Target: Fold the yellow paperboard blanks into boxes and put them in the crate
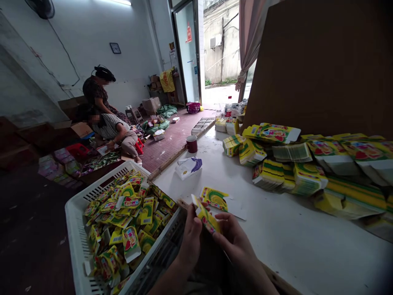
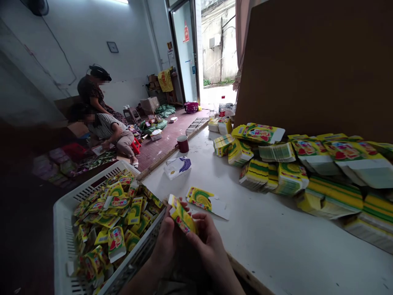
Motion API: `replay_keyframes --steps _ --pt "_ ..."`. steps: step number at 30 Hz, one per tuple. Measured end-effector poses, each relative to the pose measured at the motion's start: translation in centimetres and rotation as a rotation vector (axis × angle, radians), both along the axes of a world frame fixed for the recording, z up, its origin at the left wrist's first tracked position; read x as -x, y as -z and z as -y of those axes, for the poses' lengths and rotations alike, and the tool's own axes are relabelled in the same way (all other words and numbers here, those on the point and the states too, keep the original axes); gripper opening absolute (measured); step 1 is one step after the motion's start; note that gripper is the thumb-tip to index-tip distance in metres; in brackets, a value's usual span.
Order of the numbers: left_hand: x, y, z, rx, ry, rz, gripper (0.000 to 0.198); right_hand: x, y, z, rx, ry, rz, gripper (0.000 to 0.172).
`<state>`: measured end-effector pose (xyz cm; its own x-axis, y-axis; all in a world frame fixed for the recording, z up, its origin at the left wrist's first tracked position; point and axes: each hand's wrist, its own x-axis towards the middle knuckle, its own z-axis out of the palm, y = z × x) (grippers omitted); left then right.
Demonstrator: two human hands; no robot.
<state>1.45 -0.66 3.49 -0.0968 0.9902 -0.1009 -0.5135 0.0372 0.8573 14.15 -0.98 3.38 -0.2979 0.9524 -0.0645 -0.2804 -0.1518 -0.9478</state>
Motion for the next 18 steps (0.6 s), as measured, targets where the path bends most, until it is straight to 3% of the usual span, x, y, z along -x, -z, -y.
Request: replay_keyframes --steps 3,6,11,15,18 --pt "0.1 -0.4 -0.5 0.02 0.082 -0.067 0.03 -0.9 -0.8 -0.5 0.028 -0.041 -0.05 0.04" --pt "0.2 -0.5 -0.7 0.03 0.057 -0.118 0.019 -0.8 -1.0 -0.7 -0.008 -0.092 -0.008 0.039" --pt "0.7 -0.7 -0.9 0.024 0.015 -0.184 0.02 -1.0 -0.2 -1.2 -0.204 0.094 0.41 0.034" --pt "2.2 -1.6 -1.0 -0.072 -0.064 -0.237 0.044 -3.1 -0.8 -1.8 -0.432 0.122 0.634 0.027" --pt "3.3 -2.7 -0.6 -0.241 -0.019 -0.487 0.073 -4.3 -1.9 -1.8 -0.729 0.147 0.851 0.025"
